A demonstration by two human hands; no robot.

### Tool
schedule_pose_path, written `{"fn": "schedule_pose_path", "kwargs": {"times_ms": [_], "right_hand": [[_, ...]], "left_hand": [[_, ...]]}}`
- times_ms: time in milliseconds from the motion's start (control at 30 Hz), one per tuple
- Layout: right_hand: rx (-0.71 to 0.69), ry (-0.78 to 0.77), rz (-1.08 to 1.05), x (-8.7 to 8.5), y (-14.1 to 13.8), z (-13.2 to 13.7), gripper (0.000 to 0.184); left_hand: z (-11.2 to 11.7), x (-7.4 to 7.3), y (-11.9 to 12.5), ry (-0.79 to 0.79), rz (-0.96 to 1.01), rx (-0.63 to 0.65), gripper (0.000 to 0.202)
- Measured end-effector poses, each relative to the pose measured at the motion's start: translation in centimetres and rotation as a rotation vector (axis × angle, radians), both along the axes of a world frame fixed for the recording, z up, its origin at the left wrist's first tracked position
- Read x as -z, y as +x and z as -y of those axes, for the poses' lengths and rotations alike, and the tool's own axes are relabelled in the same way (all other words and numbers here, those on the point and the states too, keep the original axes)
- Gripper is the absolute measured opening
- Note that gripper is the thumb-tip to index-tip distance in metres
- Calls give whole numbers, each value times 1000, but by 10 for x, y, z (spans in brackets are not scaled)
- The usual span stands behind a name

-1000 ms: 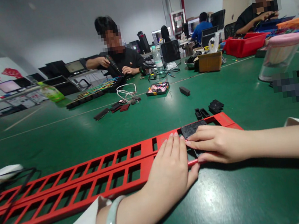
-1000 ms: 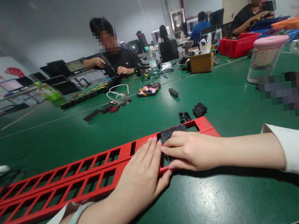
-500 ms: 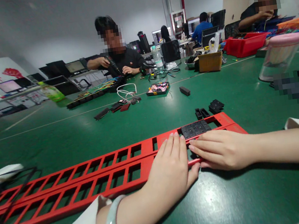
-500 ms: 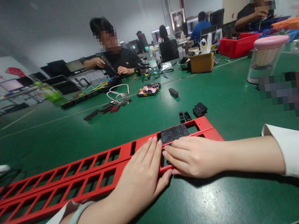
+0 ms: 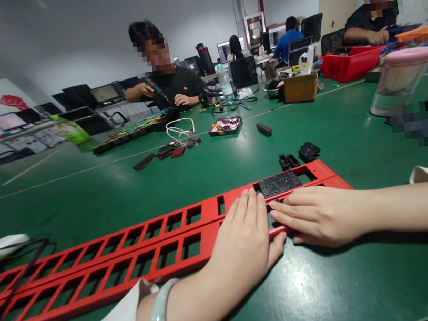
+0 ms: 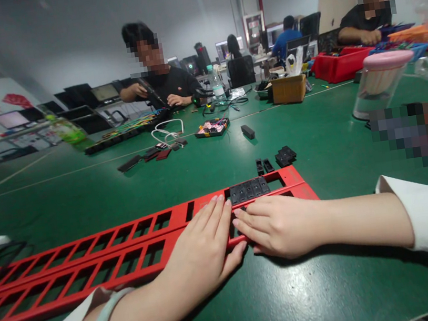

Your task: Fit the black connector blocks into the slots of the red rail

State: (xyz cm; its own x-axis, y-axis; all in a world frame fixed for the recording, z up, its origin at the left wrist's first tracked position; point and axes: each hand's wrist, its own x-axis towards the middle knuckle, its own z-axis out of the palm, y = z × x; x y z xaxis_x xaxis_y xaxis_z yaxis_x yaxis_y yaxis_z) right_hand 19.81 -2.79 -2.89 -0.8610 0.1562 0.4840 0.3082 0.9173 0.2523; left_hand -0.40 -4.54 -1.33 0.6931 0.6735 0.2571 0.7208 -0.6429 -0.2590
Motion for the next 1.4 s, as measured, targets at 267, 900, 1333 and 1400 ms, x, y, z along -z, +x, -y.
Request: {"fn": "schedule_pose_path", "kwargs": {"times_ms": [267, 900, 1333, 1400], "right_hand": [[34, -137, 109, -13, 2, 6, 48], [-54, -155, 86, -11, 5, 1, 53], [40, -464, 214, -52, 9, 11, 42], [-4, -444, 207, -56, 10, 2, 34]], "left_hand": [[-1, 0, 1, -2, 7, 3, 60], [-1, -2, -1, 44, -7, 13, 57], [-1, -2, 1, 10, -24, 5, 60], [-1, -2, 1, 16, -23, 7, 60]]}}
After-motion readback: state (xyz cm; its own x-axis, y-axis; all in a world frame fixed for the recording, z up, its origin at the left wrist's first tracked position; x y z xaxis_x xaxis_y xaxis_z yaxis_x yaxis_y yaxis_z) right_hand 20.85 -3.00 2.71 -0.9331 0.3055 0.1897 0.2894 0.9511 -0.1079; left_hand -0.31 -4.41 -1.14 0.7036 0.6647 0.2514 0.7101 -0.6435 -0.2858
